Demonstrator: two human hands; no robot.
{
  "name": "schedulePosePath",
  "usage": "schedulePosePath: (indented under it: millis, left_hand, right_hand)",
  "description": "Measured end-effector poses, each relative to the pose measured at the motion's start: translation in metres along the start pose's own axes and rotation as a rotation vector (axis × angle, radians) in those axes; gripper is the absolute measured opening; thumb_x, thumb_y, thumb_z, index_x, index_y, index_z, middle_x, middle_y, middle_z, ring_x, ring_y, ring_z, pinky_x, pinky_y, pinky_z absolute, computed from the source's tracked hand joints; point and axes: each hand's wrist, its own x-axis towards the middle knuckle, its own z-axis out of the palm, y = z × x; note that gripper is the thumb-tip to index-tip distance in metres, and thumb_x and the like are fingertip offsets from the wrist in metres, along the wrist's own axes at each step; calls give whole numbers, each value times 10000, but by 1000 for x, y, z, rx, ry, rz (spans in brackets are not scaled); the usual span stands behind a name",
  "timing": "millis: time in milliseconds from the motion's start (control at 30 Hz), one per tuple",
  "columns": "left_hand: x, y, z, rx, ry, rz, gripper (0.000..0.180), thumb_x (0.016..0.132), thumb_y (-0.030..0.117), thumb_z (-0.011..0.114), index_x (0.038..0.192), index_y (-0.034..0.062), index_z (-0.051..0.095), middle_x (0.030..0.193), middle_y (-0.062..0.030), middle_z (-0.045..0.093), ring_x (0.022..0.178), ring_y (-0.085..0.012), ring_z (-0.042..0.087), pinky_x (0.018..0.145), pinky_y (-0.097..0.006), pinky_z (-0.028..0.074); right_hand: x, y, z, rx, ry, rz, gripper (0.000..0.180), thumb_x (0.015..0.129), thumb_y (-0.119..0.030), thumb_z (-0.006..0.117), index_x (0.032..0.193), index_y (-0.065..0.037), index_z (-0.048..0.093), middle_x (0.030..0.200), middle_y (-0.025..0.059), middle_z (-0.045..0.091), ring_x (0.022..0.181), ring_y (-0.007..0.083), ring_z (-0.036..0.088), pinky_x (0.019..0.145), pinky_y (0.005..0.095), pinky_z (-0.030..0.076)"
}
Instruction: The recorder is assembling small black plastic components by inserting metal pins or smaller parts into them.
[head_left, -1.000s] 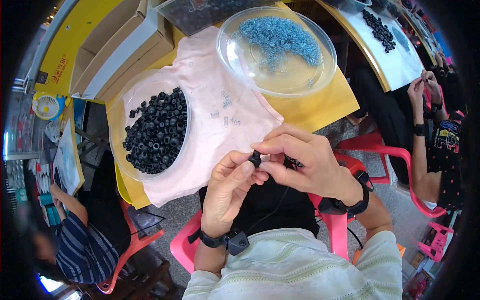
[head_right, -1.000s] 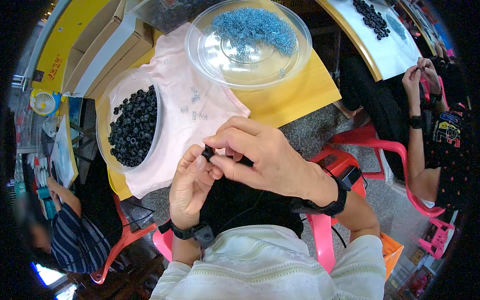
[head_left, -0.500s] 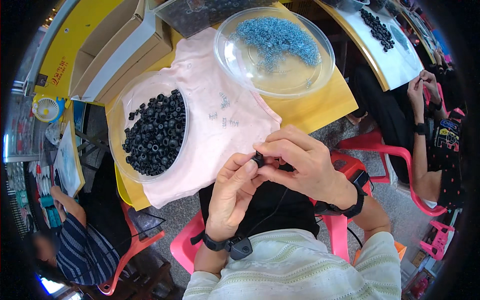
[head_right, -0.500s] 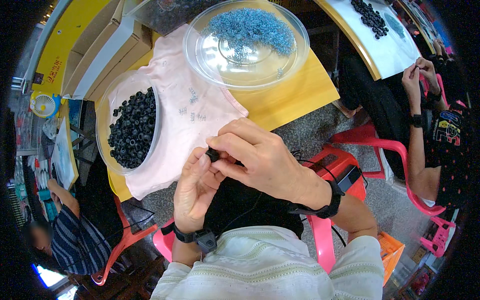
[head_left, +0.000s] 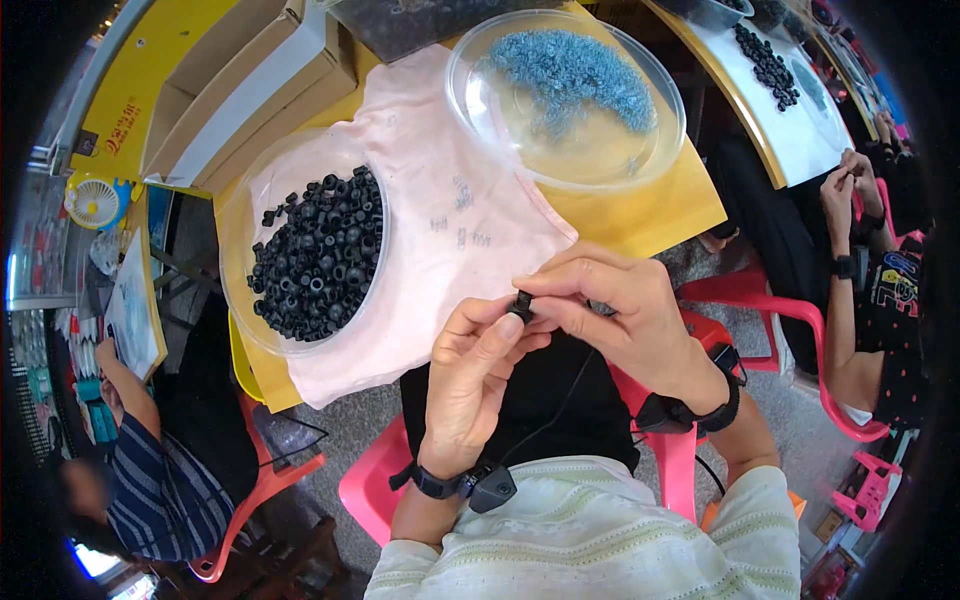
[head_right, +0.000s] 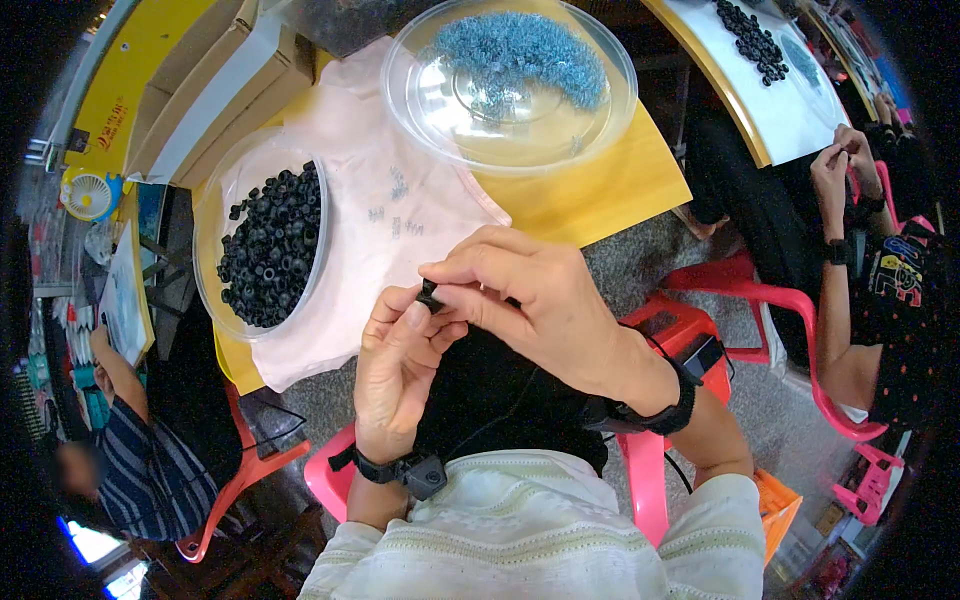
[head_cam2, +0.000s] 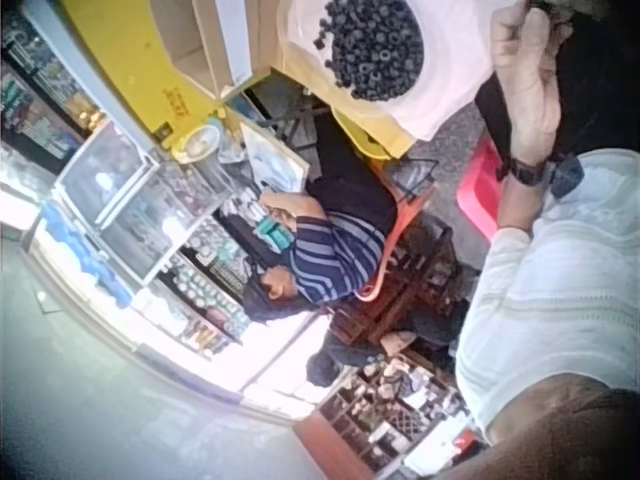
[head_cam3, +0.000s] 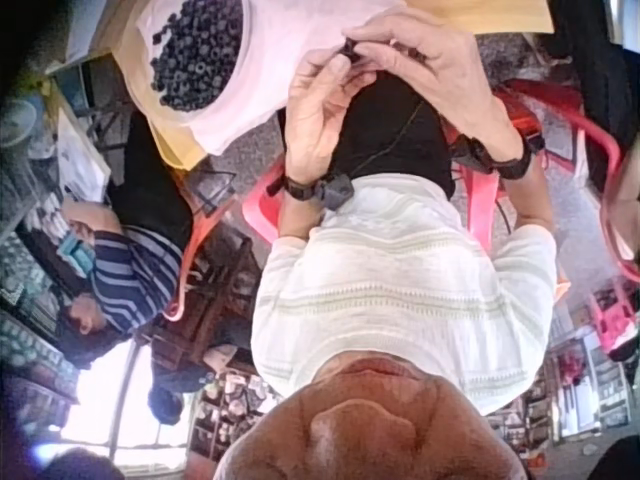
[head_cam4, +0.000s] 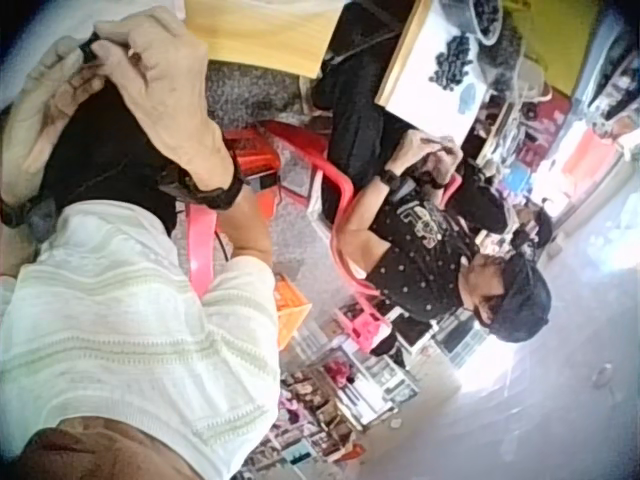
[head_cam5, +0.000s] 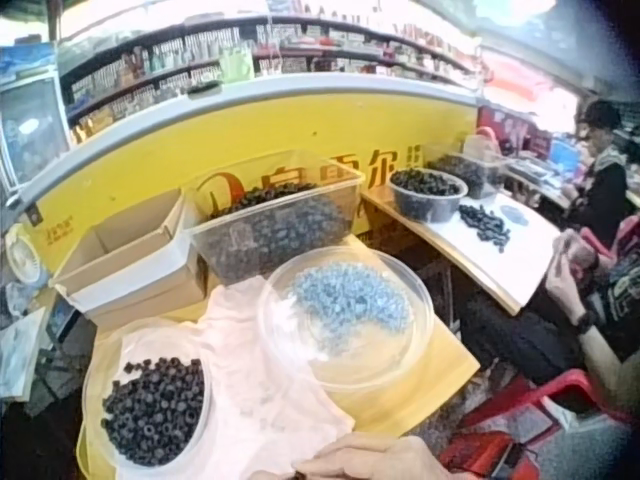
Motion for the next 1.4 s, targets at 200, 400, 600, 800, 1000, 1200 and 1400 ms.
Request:
schedulePosePath:
  millis: [200,400,600,800,1000,1200,1400]
  left_hand:
    - [-2,2,1,94,13,29,165,941,54,623,1095,-3,614,1056,-161,694,981,-256,691,879,-349,561]
    - [-3,4,-2,115,31,8,173,931,38,634,1096,-13,620,1051,-155,695,944,-244,697,846,-325,569]
    - [-2,5,0,136,54,19,165,913,14,649,1073,-25,630,1042,-159,695,924,-238,697,843,-327,568]
    - [-2,3,-2,267,54,98,172,901,11,663,1065,-32,632,1019,-161,697,907,-237,696,816,-323,567]
    - [2,2,-9,189,46,3,181,917,30,655,1084,-34,630,1002,-158,695,889,-220,694,790,-302,562]
    - [8,-2,-9,172,64,12,182,935,54,640,1098,-25,628,1014,-145,693,907,-213,690,811,-293,555]
    - [10,2,-2,137,62,9,174,953,60,610,1109,-16,629,1038,-143,693,967,-213,677,878,-330,542]
  right_hand:
    - [2,-2,-4,169,-24,132,146,884,-15,672,1027,16,681,866,69,671,785,116,671,642,232,516]
    - [6,-5,-9,98,-12,98,145,866,-28,696,1006,8,689,840,64,669,763,118,663,632,235,505]
    - [6,0,-7,-80,-32,-50,134,831,-33,713,959,6,701,846,83,673,733,183,666,623,270,517]
    - [7,5,-8,-127,-63,-110,147,815,-31,717,956,2,697,844,85,670,738,206,671,626,285,524]
    - [6,20,-2,-97,-68,-114,138,822,-19,702,958,1,686,833,84,665,740,212,671,631,287,523]
    - [2,13,4,-141,-21,-103,207,816,-14,698,1019,3,658,866,102,635,733,226,652,633,303,522]
    - [0,10,11,-326,28,-201,321,727,-10,720,1032,-8,620,920,108,604,786,264,619,676,337,520]
